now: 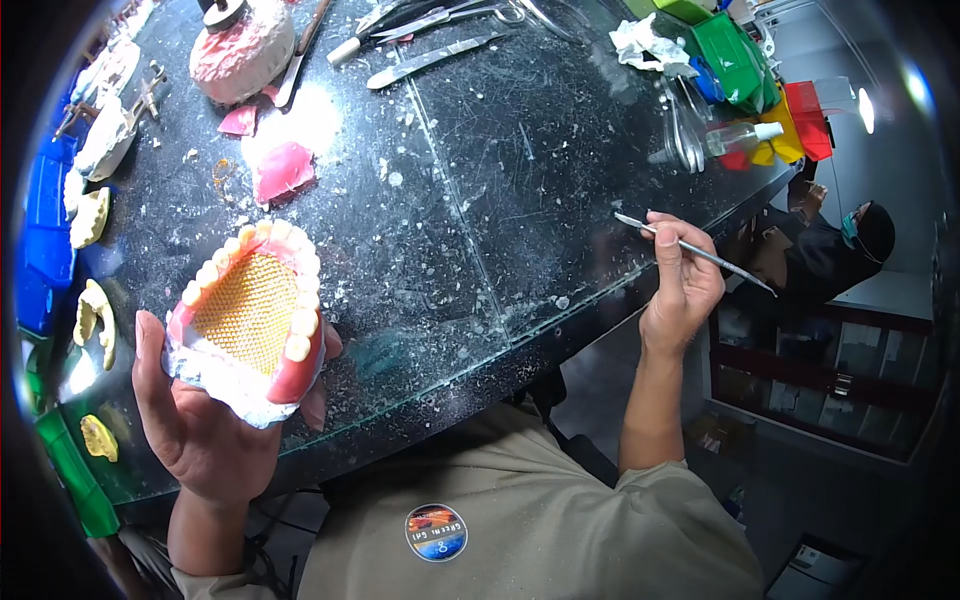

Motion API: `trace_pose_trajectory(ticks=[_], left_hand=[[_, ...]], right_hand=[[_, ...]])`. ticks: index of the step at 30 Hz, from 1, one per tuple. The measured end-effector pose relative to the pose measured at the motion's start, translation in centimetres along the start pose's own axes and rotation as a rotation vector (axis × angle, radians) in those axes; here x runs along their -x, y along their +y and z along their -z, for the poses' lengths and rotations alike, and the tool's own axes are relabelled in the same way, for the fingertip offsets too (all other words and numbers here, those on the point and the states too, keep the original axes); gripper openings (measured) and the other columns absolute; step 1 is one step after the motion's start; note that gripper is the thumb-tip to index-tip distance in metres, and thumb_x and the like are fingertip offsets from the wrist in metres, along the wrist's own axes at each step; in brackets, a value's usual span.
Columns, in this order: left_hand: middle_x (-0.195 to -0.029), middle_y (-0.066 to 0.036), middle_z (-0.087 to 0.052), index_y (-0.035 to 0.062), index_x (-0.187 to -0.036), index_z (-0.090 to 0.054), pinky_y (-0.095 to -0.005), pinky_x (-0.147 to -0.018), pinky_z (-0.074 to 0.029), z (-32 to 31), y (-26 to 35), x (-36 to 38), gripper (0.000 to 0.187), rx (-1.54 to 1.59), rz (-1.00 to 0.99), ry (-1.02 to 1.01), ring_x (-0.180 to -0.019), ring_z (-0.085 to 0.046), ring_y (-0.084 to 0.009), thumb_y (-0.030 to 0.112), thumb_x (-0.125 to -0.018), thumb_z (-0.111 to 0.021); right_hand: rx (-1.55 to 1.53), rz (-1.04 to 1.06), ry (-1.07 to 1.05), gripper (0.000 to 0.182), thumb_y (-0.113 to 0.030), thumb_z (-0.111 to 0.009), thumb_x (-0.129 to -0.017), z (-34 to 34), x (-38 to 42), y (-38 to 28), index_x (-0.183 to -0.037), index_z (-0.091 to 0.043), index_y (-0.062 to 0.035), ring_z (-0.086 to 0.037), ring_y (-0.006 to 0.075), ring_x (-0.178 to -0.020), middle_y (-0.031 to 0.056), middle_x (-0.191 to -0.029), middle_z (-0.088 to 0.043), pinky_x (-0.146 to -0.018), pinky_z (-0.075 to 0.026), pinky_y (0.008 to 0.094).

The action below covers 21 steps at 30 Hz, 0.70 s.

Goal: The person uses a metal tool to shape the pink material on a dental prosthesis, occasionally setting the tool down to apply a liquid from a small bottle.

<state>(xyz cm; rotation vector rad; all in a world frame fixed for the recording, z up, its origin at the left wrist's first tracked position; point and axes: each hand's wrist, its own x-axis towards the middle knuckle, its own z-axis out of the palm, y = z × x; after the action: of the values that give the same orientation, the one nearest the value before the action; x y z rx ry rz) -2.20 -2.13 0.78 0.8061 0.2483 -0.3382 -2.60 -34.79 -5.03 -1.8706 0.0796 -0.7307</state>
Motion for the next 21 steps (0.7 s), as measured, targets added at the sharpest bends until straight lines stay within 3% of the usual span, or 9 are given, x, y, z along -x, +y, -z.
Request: trace_pose_trajectory(ticks=[9,12,13,16,18,20,21], left_hand=[[-0.101,-0.026,-0.055,0.0013,-0.133,-0.028,-0.0318,-0.056,-0.053,0.4,0.3,0.2,0.062,0.079,0.087,0.056,-0.084,-0.059,-0.0303,0.046,-0.091,-0.033],[-0.101,-0.025,-0.056,0.0019,-0.133,-0.028,-0.0316,-0.056,-0.053,0.4,0.0,0.4,0.063,0.129,0.151,0.109,-0.086,-0.059,-0.0303,0.047,-0.090,-0.035],[-0.097,-0.023,-0.058,-0.0046,-0.127,-0.035,-0.0308,-0.055,-0.052,0.3,-0.3,0.1,0.076,0.010,0.137,0.141,-0.086,-0.060,-0.0285,0.058,-0.087,-0.021],[-0.108,-0.021,-0.056,-0.0019,-0.130,-0.033,-0.0329,-0.060,-0.051,1.3,-0.3,0.2,0.072,-0.022,0.123,0.020,-0.094,-0.059,-0.0291,0.056,-0.088,-0.024],[-0.112,-0.018,-0.055,-0.0010,-0.131,-0.033,-0.0329,-0.064,-0.051,1.4,-0.2,0.1,0.071,-0.042,0.126,-0.021,-0.097,-0.058,-0.0291,0.055,-0.088,-0.025],[-0.112,-0.017,-0.055,-0.0006,-0.131,-0.033,-0.0329,-0.065,-0.051,1.6,0.0,0.0,0.070,-0.036,0.146,-0.048,-0.097,-0.058,-0.0290,0.055,-0.088,-0.025],[-0.115,-0.016,-0.054,-0.0004,-0.131,-0.033,-0.0344,-0.074,-0.050,1.8,0.6,0.0,0.069,-0.060,0.174,-0.145,-0.100,-0.057,-0.0289,0.054,-0.089,-0.025]], right_hand=[[-0.081,-0.050,0.035,0.011,-0.006,-0.055,-0.086,-1.1,-0.5,-1.4,-0.090,-0.055,0.0040,-0.058,0.0162,-0.077,0.0168,-0.089,-0.062,-0.075,-0.047,0.0263],[-0.310,0.028,-0.122,0.009,-0.006,-0.051,-0.087,-4.3,-1.4,-4.0,-0.089,-0.052,0.0026,-0.061,0.0229,-0.079,0.0171,-0.081,-0.061,-0.072,-0.049,0.0292],[-0.393,0.049,-0.226,0.011,-0.008,-0.051,-0.088,-5.7,-1.7,-5.3,-0.090,-0.052,0.0027,-0.062,0.0240,-0.079,0.0165,-0.080,-0.060,-0.071,-0.050,0.0299],[-0.608,0.174,-0.515,0.012,-0.008,-0.051,-0.088,-10.0,-2.6,-7.8,-0.092,-0.051,0.0034,-0.063,0.0238,-0.081,0.0160,-0.081,-0.060,-0.070,-0.052,0.0305],[-0.527,0.151,-0.627,0.016,-0.014,-0.050,-0.090,-12.2,-2.4,-9.6,-0.090,-0.050,0.0012,-0.062,0.0253,-0.077,0.0138,-0.081,-0.058,-0.071,-0.052,0.0390],[-0.462,0.160,-0.668,0.016,-0.014,-0.052,-0.088,-13.3,-2.3,-10.3,-0.090,-0.050,0.0017,-0.062,0.0246,-0.077,0.0128,-0.078,-0.058,-0.073,-0.052,0.0395],[-0.429,0.166,-0.688,0.016,-0.013,-0.054,-0.088,-13.8,-2.2,-10.7,-0.090,-0.050,0.0019,-0.062,0.0242,-0.078,0.0123,-0.077,-0.057,-0.074,-0.052,0.0398]])
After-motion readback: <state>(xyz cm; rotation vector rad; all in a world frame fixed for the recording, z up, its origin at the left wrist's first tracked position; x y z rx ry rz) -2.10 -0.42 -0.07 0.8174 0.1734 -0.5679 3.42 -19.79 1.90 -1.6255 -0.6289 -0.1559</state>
